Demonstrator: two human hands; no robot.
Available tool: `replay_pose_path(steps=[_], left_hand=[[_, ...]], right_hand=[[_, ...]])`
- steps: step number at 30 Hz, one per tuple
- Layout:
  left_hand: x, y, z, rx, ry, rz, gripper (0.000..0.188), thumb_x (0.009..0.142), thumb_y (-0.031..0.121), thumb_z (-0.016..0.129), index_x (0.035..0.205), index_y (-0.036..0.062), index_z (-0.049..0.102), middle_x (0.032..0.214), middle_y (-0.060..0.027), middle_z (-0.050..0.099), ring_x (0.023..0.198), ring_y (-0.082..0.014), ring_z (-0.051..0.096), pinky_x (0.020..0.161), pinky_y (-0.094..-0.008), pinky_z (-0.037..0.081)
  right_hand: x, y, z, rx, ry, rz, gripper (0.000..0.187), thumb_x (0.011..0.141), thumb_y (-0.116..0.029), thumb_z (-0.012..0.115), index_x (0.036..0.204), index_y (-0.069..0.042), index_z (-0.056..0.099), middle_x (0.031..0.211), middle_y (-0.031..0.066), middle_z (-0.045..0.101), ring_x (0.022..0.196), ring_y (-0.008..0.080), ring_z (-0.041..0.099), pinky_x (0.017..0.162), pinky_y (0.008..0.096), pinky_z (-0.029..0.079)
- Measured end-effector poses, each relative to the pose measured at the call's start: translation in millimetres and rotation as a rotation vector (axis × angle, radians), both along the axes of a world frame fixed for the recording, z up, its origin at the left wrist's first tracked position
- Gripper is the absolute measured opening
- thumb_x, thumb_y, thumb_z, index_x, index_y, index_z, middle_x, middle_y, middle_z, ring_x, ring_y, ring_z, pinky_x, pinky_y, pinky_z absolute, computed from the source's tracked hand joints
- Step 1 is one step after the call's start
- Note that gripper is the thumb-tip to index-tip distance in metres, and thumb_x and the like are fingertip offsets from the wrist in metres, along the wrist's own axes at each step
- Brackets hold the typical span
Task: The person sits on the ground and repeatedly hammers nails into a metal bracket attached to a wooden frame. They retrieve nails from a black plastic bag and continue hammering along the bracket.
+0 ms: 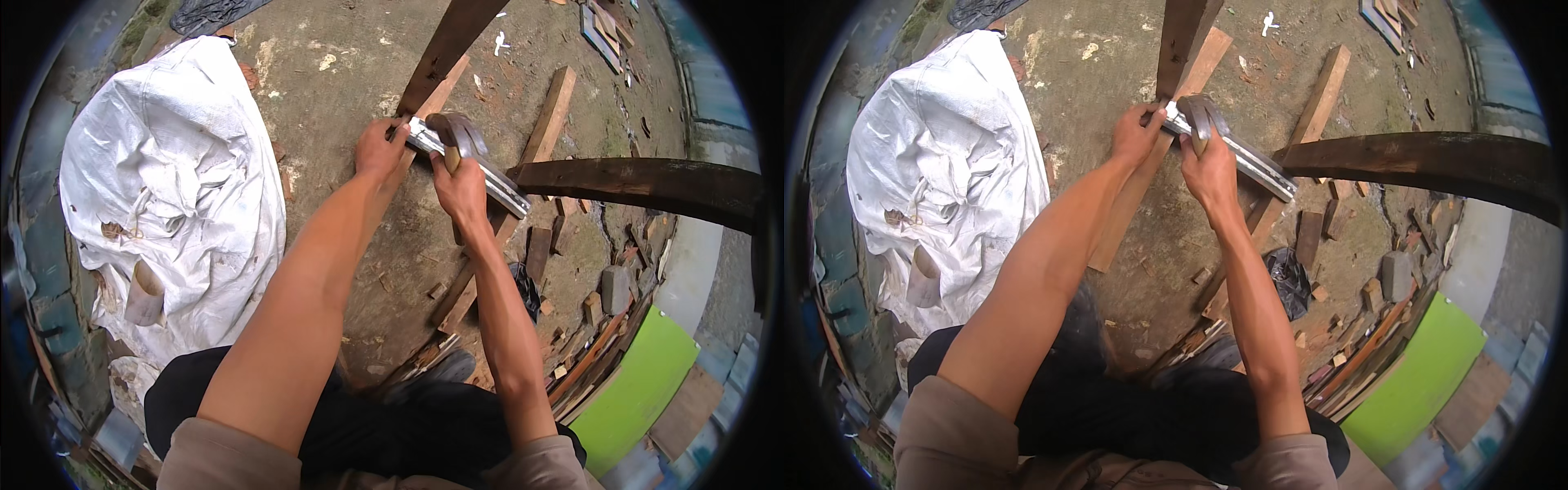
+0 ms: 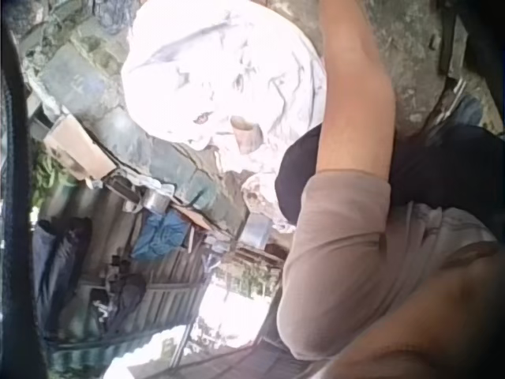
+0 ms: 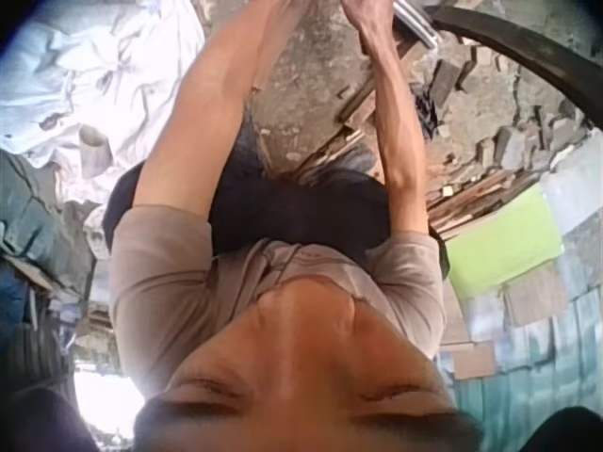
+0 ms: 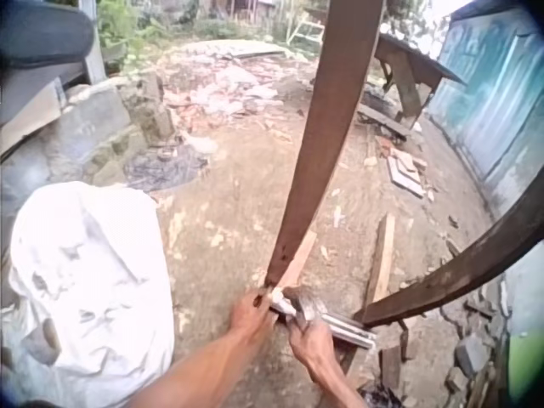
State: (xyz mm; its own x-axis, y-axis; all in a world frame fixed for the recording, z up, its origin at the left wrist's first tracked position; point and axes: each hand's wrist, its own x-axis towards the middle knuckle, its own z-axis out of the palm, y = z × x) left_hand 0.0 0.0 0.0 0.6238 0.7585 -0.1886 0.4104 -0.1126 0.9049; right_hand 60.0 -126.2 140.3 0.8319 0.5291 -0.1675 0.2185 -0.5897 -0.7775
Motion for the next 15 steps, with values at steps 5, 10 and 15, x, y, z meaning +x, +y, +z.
replay_pose_path(steps=[5,10,15], left_hand=[[9.1,8.8,11.6,-0.070,-0.045,0.043,0.038,0.092,0.038,0.068,0.111,0.0042,0.071,0.108,-0.0172,0.066,0.100,-0.0333,0.064,0.089,-0.0426,0.050],[0.8,-4.1,8.6,0.012,-0.032,0.089,0.038,0.093,0.036,0.069,0.110,0.0024,0.072,0.107,-0.0160,0.070,0.097,-0.0263,0.068,0.087,-0.0373,0.052],[8.7,-13.0,15.2,0.020,-0.065,0.057,0.037,0.092,0.036,0.070,0.110,0.0038,0.074,0.105,-0.0147,0.070,0.095,-0.0259,0.069,0.086,-0.0365,0.053]], right_hand=[[4.5,7.9,48.1,0.094,-0.203,-0.056,0.030,0.096,-0.030,0.067,0.101,0.000,0.065,0.078,0.0066,0.065,0.070,0.0135,0.057,0.066,0.0347,0.049],[-9.5,7.0,43.7,0.419,-0.231,-0.164,0.026,0.098,-0.027,0.067,0.091,-0.002,0.063,0.073,-0.0011,0.059,0.069,0.0076,0.053,0.062,0.0291,0.045],[9.7,-4.2,13.6,-0.394,-0.018,0.031,0.028,0.087,-0.022,0.062,0.102,0.001,0.067,0.093,0.0318,0.068,0.094,0.0482,0.066,0.082,0.0508,0.051]])
